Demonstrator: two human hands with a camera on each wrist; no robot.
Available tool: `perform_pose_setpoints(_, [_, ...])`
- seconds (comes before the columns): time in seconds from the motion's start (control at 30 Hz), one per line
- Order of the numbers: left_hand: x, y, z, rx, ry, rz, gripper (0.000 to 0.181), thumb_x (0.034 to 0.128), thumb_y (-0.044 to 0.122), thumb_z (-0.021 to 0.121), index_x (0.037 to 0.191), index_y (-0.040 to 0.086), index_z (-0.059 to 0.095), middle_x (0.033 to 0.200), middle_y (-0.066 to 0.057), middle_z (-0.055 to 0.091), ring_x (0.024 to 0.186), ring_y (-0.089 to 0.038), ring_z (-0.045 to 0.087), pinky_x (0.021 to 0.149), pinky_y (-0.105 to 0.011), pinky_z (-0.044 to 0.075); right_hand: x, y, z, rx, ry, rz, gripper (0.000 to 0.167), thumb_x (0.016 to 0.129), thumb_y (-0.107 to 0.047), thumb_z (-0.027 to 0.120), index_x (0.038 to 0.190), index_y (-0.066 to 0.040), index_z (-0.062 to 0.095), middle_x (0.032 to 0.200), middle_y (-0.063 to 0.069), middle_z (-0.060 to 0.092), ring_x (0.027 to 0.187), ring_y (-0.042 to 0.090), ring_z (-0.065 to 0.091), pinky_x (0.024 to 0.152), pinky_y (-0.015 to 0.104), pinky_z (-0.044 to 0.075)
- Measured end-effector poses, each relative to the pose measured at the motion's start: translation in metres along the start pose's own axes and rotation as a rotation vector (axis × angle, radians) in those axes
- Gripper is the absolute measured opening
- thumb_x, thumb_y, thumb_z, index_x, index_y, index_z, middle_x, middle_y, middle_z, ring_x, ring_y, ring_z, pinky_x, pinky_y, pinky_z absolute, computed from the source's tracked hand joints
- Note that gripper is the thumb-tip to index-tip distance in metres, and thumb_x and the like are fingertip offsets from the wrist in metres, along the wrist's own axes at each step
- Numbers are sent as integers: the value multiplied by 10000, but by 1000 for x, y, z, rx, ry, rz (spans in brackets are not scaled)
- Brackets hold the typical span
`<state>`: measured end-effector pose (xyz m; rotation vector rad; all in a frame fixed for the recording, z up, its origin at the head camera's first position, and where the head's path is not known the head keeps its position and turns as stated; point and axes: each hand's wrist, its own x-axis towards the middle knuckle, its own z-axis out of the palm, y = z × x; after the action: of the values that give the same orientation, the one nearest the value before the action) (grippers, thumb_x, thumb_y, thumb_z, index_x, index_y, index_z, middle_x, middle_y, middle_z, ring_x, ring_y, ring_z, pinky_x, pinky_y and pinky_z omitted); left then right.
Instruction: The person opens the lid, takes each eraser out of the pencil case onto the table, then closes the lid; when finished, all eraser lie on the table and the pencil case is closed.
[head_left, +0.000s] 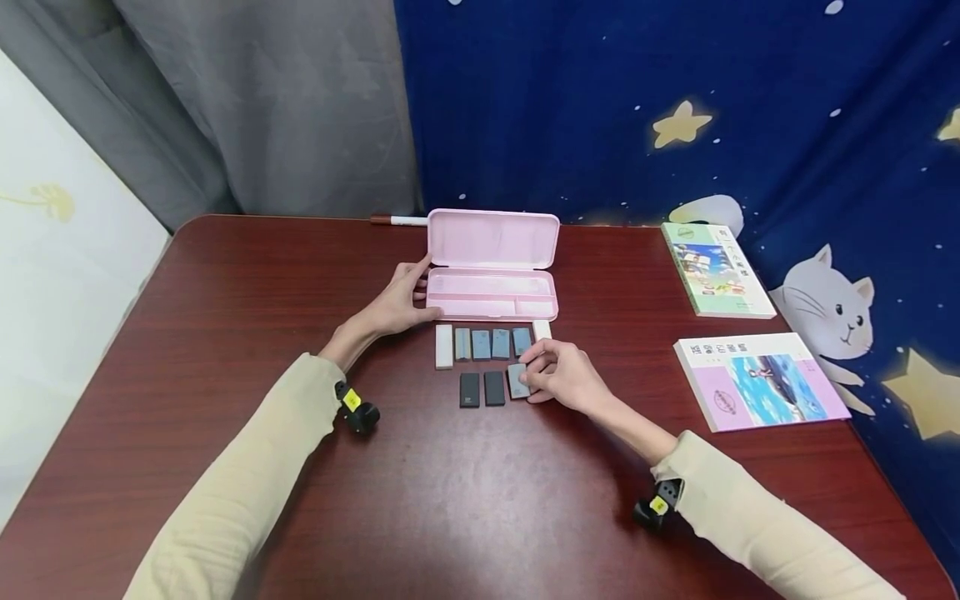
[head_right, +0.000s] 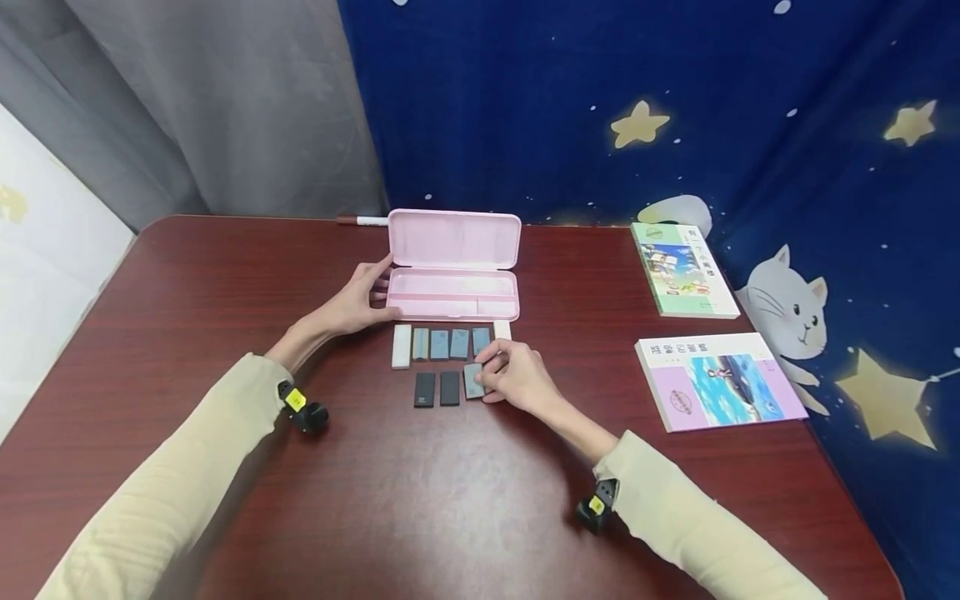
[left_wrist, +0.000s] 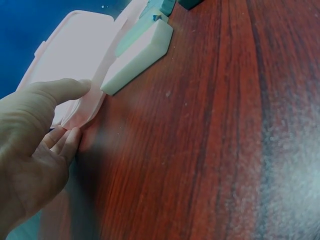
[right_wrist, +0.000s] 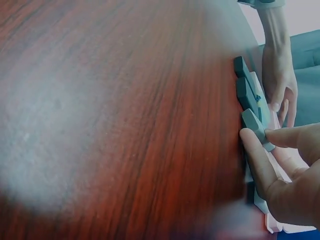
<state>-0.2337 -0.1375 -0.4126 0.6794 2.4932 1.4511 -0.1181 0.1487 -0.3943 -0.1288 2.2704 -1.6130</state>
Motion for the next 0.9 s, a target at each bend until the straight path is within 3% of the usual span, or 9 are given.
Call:
perform_pose_setpoints(0.47, [-2,6,1,-17,11,8,930,812,-40,701,1512,-71,89,1354,-323,237,1206,-412,358,1041,-479,364,-3,-3,8,-158,80,-18,167,830,43,698,991,38,655,776,114,645,639,187,665,566,325,574])
perform_pose_setpoints(0.5, [0,-1,1,-16,15,13,942,812,-27,710,1519,-52,89,1356,-308,244,1204,-396,361,1042,-470,367,-3,-4,8,-162,81,-16,166,831,42,699,991,36,658,774,112,645,639,186,665,565,323,574])
perform_pose_setpoints(0.6, [0,-3,2,-13,12,13,939,817,-22,711,1520,-51,89,1358,-305,247,1206,-393,360,1042,-470,367,-3,-3,9,-162,84,-10,166,832,40,701,993,40,662,766,108,646,636,181,667,564,321,574])
perform_pose_setpoints(0.9, [1,-1,0,-20,13,17,941,809,-34,713,1518,-56,95,1348,-302,254,1207,-396,364,1040,-468,372,-3,-4,9,-170,91,-25,163,841,46,690,1003,48,671,749,100,652,647,178,675,567,310,573])
